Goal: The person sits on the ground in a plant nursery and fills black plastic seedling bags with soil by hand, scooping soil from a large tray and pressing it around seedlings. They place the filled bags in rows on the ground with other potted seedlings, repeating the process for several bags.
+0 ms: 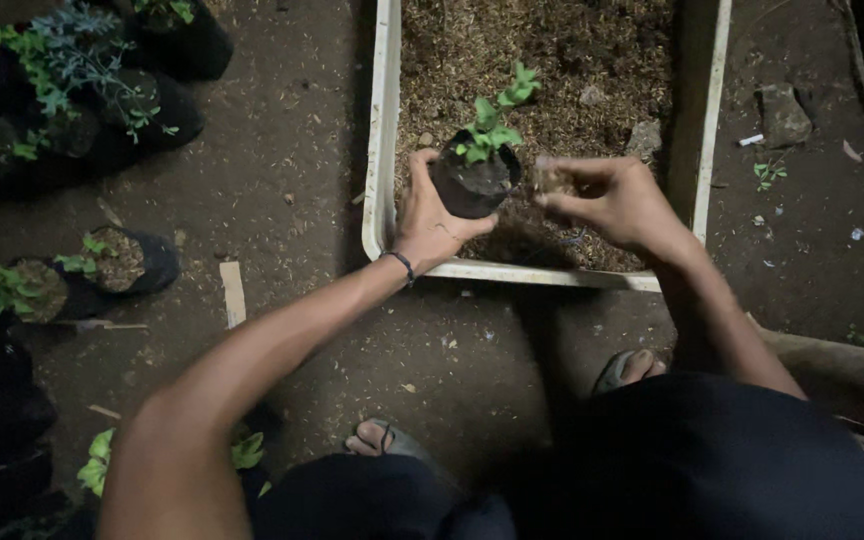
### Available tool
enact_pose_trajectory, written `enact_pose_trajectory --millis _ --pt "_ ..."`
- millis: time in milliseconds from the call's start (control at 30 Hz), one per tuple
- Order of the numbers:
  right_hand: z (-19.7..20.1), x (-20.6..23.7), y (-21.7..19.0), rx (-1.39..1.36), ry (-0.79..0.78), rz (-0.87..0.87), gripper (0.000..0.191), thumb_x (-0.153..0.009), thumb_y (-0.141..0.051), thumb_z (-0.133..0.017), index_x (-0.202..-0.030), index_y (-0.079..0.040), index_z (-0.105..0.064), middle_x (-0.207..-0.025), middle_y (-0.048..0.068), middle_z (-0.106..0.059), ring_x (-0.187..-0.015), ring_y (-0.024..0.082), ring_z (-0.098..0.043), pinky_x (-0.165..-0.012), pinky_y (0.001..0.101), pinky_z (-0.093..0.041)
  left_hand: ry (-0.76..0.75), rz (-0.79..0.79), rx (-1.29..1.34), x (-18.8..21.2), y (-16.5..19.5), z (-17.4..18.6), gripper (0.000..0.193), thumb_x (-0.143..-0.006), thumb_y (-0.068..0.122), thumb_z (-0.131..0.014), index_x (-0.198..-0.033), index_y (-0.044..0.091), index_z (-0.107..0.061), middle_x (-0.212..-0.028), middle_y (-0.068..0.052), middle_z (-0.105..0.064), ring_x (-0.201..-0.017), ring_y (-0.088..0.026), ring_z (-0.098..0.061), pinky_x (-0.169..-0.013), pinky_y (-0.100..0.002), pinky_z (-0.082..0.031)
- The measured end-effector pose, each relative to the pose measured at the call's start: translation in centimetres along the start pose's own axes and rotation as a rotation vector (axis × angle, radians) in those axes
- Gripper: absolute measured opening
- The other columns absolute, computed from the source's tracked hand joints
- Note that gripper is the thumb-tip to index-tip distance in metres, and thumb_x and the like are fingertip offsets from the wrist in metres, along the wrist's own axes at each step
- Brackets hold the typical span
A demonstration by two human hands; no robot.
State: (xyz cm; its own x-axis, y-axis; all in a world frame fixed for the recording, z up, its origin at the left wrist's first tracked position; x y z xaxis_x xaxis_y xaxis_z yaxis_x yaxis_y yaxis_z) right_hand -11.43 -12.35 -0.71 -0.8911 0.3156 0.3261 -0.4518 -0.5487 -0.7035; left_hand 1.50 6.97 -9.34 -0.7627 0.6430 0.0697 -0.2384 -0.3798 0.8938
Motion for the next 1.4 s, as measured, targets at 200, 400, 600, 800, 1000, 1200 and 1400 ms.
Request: enact_pose_trajectory --millis 200,400,600,800,1000,1200,1400 --pt "-0.2 1.5 -4.6 -0.399 -0.055 -0.082 0.062 -0.09 -0.023 -0.072 -0.147 -0.015 -0.052 -0.127 0.01 -0.074 -0.112 0.018 -0.071 -0.098 0.0377 -0.057 -0.07 0.07 0.011 0.0 -0.2 -0.2 0.101 -0.063 0.035 -0.094 -0.137 0.015 -0.029 -0.126 -0.018 -0.065 -0.114 -0.035 -0.069 -0.097 -0.046 -0.057" --pt "-0.6 1.9 -4.1 -0.749 0.07 -0.033 0.056 -0.1 -0.019 -0.061 -0.153 -0.009 -0.046 -0.151 0.012 -0.055 -0.135 0.022 -0.059 -0.109 0.0382 -0.056 -0.027 -0.085 0.099 -0.2 -2.1 -0.7 0.113 -0.061 0.033 -0.099 -0.141 0.013 -0.022 -0.135 -0.019 -0.057 -0.124 -0.033 -0.06 -0.106 -0.044 -0.05" --pt "-2.8 1.2 -1.2 -0.278 0.147 -0.039 0.067 -0.096 -0.035 -0.066 -0.155 -0.008 -0.046 -0.15 0.018 -0.056 -0.132 0.029 -0.059 -0.105 0.0423 -0.052 -0.033 -0.203 0.228 -1.3 -3.9 -2.6 0.115 -0.067 0.03 -0.103 -0.145 0.009 -0.022 -0.143 -0.018 -0.054 -0.136 -0.03 -0.055 -0.119 -0.043 -0.044" --pt "-5.1 0.0 -1.0 -0.352 0.231 0.053 0.085 -0.077 -0.038 -0.088 -0.14 0.001 -0.047 -0.128 0.017 -0.067 -0.117 0.027 -0.066 -0.102 0.0401 -0.054 -0.245 -0.207 0.539 -0.1 -0.7 -4.0 0.125 -0.072 0.027 -0.092 -0.157 0.007 -0.002 -0.149 -0.016 -0.042 -0.138 -0.027 -0.049 -0.119 -0.041 -0.044" --pt "-3.3 0.0 -0.3 -0.575 0.327 0.276 0.08 -0.071 -0.025 -0.093 -0.129 -0.002 -0.042 -0.125 0.011 -0.067 -0.116 0.02 -0.066 -0.102 0.035 -0.057 -0.436 -0.307 0.272 -0.3 1.6 -2.6 0.122 -0.072 0.019 -0.09 -0.161 0.004 -0.009 -0.158 -0.022 -0.036 -0.149 -0.037 -0.038 -0.125 -0.046 -0.033" --pt "-2.3 0.1 1.6 -0.269 0.473 0.208 0.082 -0.066 -0.014 -0.094 -0.13 -0.001 -0.045 -0.12 0.012 -0.067 -0.112 0.022 -0.066 -0.097 0.0356 -0.057 -0.323 -0.335 -0.007 -2.3 0.3 -2.5 0.119 -0.066 0.025 -0.093 -0.159 0.001 -0.024 -0.158 -0.027 -0.036 -0.149 -0.046 -0.038 -0.124 -0.05 -0.032" --pt "-2.7 -0.6 2.6 -0.403 0.446 0.313 0.084 -0.067 -0.01 -0.092 -0.134 -0.001 -0.042 -0.128 0.013 -0.062 -0.12 0.024 -0.062 -0.104 0.037 -0.053 -0.454 -0.143 -0.628 -1.7 0.1 -1.5 0.109 -0.066 0.016 -0.091 -0.153 0.001 -0.026 -0.162 -0.026 -0.022 -0.123 -0.053 -0.055 -0.105 -0.057 -0.047"
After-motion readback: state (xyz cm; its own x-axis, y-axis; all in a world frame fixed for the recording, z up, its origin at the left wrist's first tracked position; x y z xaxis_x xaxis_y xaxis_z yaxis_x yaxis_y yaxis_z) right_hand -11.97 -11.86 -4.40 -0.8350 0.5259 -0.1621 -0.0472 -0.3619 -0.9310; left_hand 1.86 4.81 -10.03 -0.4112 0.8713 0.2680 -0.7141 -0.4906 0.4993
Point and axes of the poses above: each hand's wrist, its own x-axis away from the middle knuckle, its own z-axis out of the back of the hand, y = z × x, the point moved 4 cm from there along -x, towards the middle knuckle
